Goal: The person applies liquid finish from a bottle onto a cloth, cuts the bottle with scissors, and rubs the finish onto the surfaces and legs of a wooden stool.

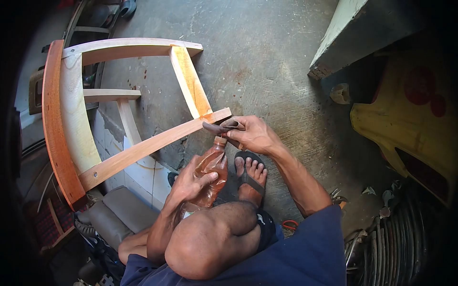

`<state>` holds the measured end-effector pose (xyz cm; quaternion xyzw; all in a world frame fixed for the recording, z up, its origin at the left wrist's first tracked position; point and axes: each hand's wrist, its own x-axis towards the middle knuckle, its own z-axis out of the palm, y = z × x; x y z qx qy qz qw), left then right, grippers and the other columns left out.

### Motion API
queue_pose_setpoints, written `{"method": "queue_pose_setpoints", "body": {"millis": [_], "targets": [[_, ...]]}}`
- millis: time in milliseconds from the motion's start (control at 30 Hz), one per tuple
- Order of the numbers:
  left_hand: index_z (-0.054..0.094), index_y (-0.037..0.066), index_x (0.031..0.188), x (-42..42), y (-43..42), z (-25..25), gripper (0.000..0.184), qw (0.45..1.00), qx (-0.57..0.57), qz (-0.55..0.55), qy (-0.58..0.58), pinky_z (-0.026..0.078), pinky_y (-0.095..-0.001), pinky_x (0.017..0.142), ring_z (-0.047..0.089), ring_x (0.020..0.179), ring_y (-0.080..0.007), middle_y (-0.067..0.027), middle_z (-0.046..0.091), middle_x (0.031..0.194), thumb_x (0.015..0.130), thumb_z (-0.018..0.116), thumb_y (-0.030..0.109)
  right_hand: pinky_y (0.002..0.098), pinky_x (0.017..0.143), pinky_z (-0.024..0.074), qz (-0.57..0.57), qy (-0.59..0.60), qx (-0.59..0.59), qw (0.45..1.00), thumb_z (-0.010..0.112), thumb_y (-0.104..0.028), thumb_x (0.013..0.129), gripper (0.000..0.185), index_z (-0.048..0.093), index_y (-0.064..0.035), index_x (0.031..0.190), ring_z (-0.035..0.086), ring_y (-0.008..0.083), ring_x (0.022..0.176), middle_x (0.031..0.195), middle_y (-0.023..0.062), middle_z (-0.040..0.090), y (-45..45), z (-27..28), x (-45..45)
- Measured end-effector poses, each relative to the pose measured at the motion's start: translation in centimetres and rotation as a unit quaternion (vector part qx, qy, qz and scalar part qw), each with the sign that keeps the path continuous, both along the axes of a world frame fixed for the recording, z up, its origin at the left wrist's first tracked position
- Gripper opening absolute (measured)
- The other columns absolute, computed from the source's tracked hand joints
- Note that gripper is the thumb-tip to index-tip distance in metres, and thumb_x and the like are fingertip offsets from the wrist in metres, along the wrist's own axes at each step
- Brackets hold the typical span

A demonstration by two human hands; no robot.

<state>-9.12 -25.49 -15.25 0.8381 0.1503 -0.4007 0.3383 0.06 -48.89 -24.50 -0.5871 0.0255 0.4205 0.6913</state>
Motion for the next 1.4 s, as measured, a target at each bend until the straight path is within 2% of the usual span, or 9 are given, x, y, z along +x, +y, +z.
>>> {"method": "queue_pose_setpoints", "body": {"millis": [200, 233, 467, 567, 1000, 1033, 1200, 1267, 1400], "targets": [[0.055, 0.001, 0.133, -1.1, 2.2, -1.7, 0.061, 0.99, -0.056, 0.045, -0.119, 0.05, -0.0438, 0.104, 0.066, 0.119, -0.0295, -0.0171, 0.068, 0.119, 0.088, 0.085, 0.031, 0.0295, 0.059, 0.0542, -0.095, 0.042, 0.075, 0.992, 0.069, -0.013, 0.095, 0.033, 0.074, -0.0007, 0.124, 0.067, 0.0096, 0.073, 0.097, 0.0067, 0.076, 2.6, -2.4, 3.9], [0.053, -0.001, 0.136, -1.7, 3.1, -2.3, 0.069, 0.983, -0.05, 0.037, -0.172, 0.047, -0.0462, 0.107, 0.061, 0.12, -0.04, -0.0228, 0.058, 0.13, 0.081, 0.089, 0.021, 0.0294, 0.059, 0.054, -0.147, -0.012, 0.03, 0.989, 0.069, -0.015, 0.095, 0.033, 0.074, -0.0014, 0.124, 0.067, 0.0117, 0.072, 0.096, 0.0084, 0.076, 4.2, -2.2, 5.3], [0.037, 0.001, 0.158, 0.5, 3.7, 0.9, 0.1, 0.946, -0.049, 0.011, -0.321, 0.038, -0.048, 0.119, 0.05, 0.141, -0.0341, -0.0208, 0.043, 0.155, 0.075, 0.093, 0.012, 0.0364, 0.07, 0.0587, -0.208, -0.379, -0.178, 0.884, 0.065, 0.0, 0.089, 0.036, 0.077, -0.0031, 0.123, 0.073, 0.0246, 0.091, 0.108, 0.0169, 0.079, 11.2, -5.1, 1.6], [0.038, 0.003, 0.159, 0.4, 5.1, 0.0, 0.101, 0.953, -0.084, 0.02, -0.291, 0.035, -0.0467, 0.122, 0.044, 0.147, -0.0315, -0.0191, 0.036, 0.164, 0.076, 0.094, 0.013, 0.0383, 0.078, 0.0585, -0.263, -0.459, -0.119, 0.84, 0.062, 0.007, 0.084, 0.044, 0.077, -0.0047, 0.123, 0.071, 0.0318, 0.091, 0.109, 0.0174, 0.079, 10.4, -6.4, -1.6], [0.054, 0.005, 0.146, 1.2, 4.4, 0.7, 0.079, 0.95, -0.048, -0.014, -0.309, 0.038, -0.0466, 0.118, 0.045, 0.144, -0.0403, -0.0222, 0.041, 0.157, 0.079, 0.094, 0.017, 0.0405, 0.081, 0.0587, -0.232, -0.521, -0.131, 0.811, 0.061, 0.011, 0.082, 0.047, 0.076, -0.0026, 0.124, 0.072, 0.0324, 0.091, 0.104, 0.0186, 0.078, 10.1, -7.9, 1.8], [0.035, 0.003, 0.159, 0.8, 5.3, 0.0, 0.098, 0.94, -0.028, -0.08, -0.329, 0.038, -0.043, 0.12, 0.047, 0.144, -0.0282, -0.015, 0.034, 0.165, 0.079, 0.092, 0.009, 0.0405, 0.078, 0.059, -0.243, -0.485, -0.139, 0.828, 0.059, 0.01, 0.083, 0.046, 0.076, -0.0026, 0.124, 0.071, 0.0331, 0.088, 0.103, 0.0189, 0.078, 11.0, -8.3, 4.5], [0.03, 0.002, 0.162, 0.5, 5.2, -0.1, 0.106, 0.962, -0.065, -0.018, -0.264, 0.037, -0.0426, 0.121, 0.043, 0.146, -0.0264, -0.0131, 0.034, 0.164, 0.077, 0.093, 0.009, 0.0424, 0.072, 0.0589, -0.213, -0.482, -0.126, 0.841, 0.057, 0.012, 0.082, 0.047, 0.077, -0.0024, 0.123, 0.069, 0.0316, 0.083, 0.104, 0.0177, 0.079, 10.9, -5.7, 3.4], [0.056, 0.005, 0.145, 1.0, 4.3, 0.3, 0.077, 0.949, -0.101, 0.051, -0.295, 0.041, -0.0454, 0.115, 0.049, 0.141, -0.0371, -0.0222, 0.042, 0.155, 0.079, 0.094, 0.02, 0.0419, 0.07, 0.0587, -0.252, -0.521, -0.113, 0.807, 0.058, 0.012, 0.083, 0.047, 0.077, -0.0038, 0.124, 0.07, 0.0292, 0.082, 0.103, 0.0165, 0.079, 9.9, -7.1, -0.4], [0.056, 0.007, 0.147, 0.9, 4.7, 0.2, 0.084, 0.953, -0.084, 0.032, -0.29, 0.042, -0.0455, 0.114, 0.05, 0.139, -0.0376, -0.0227, 0.042, 0.156, 0.076, 0.097, 0.023, 0.0403, 0.072, 0.0593, -0.256, -0.47, -0.165, 0.829, 0.059, 0.011, 0.083, 0.047, 0.077, -0.0048, 0.123, 0.071, 0.0296, 0.083, 0.106, 0.0182, 0.079, 12.5, -8.4, 7.0]]}}
